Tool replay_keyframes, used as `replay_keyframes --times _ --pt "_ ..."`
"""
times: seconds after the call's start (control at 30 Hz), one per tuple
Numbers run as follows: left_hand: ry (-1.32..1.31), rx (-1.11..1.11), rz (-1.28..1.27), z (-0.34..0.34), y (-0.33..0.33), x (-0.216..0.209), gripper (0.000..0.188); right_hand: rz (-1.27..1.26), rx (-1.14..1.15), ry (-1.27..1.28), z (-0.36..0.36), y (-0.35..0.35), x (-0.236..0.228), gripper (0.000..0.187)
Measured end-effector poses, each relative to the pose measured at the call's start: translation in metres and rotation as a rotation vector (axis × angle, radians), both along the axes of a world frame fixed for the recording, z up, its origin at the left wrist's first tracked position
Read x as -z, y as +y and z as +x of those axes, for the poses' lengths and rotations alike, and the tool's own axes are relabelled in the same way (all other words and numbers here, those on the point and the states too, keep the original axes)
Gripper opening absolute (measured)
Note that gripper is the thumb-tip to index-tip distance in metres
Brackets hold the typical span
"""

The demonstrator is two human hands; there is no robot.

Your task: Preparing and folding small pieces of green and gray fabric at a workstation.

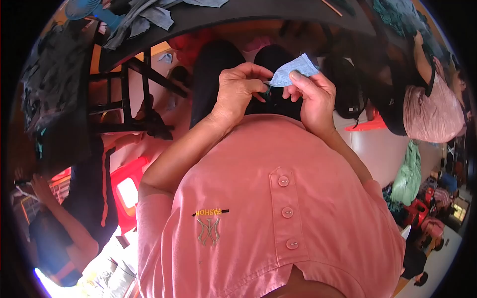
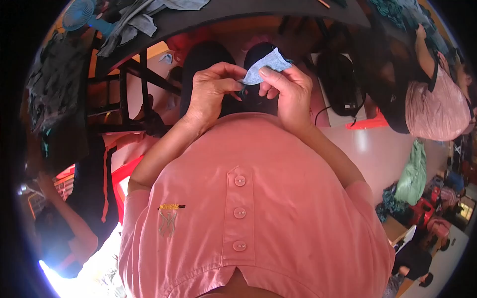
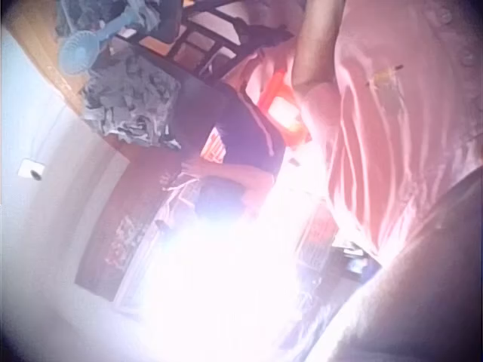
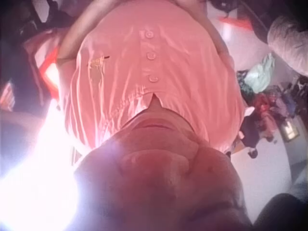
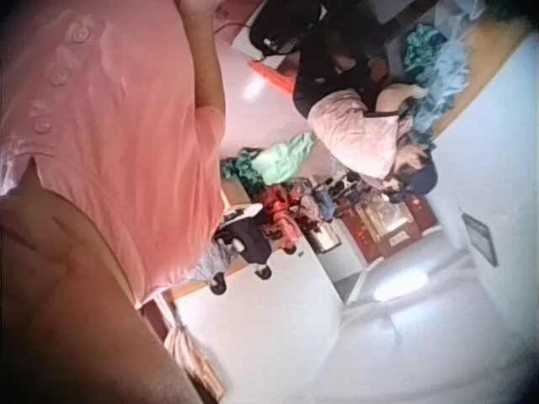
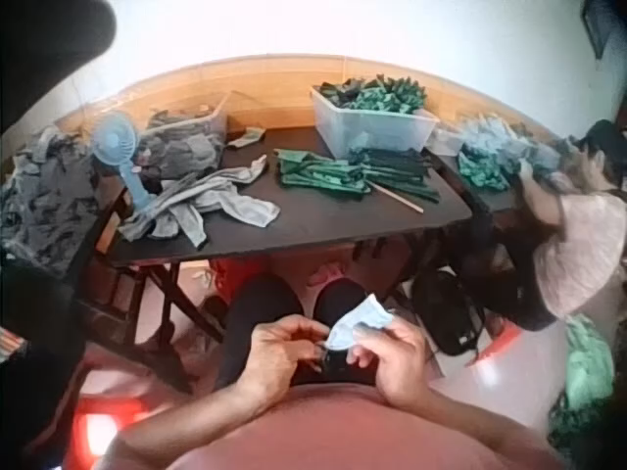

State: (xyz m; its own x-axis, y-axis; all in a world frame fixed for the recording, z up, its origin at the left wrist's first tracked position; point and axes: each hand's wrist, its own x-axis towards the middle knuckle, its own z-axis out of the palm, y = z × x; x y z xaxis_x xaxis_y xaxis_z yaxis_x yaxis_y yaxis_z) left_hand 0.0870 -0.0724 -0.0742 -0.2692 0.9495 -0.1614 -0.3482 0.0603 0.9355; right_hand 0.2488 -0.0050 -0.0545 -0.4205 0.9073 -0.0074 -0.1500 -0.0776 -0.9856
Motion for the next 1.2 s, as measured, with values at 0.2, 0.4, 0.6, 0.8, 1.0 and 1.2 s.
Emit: replay_keyframes --times 0.2,0.4,0.6,0.8,1.0,1.2 --pt "0.065 0.107 0.061 0.001 0.02 0.023 0.016 -0.112 0.076 -0.02 -0.003 -0.001 0.001 0.018" --pt "0.076 0.179 0.123 0.016 0.037 0.025 0.017 -0.15 0.275 -0.065 0.009 0.005 -0.002 0.018" --pt "0.201 0.151 0.337 0.027 0.048 0.047 0.015 -0.174 0.305 -0.022 0.016 -0.001 0.0 0.018" --pt "0.658 0.116 0.462 0.032 0.054 0.031 0.019 -0.144 0.236 0.036 0.022 0.013 0.008 0.02" --pt "0.601 0.138 0.316 0.038 0.046 0.024 0.015 -0.177 0.208 0.03 0.023 0.026 0.009 0.021" --pt "0.262 0.025 0.288 0.039 0.037 0.027 0.028 -0.207 0.141 0.024 0.027 0.03 0.017 0.022"
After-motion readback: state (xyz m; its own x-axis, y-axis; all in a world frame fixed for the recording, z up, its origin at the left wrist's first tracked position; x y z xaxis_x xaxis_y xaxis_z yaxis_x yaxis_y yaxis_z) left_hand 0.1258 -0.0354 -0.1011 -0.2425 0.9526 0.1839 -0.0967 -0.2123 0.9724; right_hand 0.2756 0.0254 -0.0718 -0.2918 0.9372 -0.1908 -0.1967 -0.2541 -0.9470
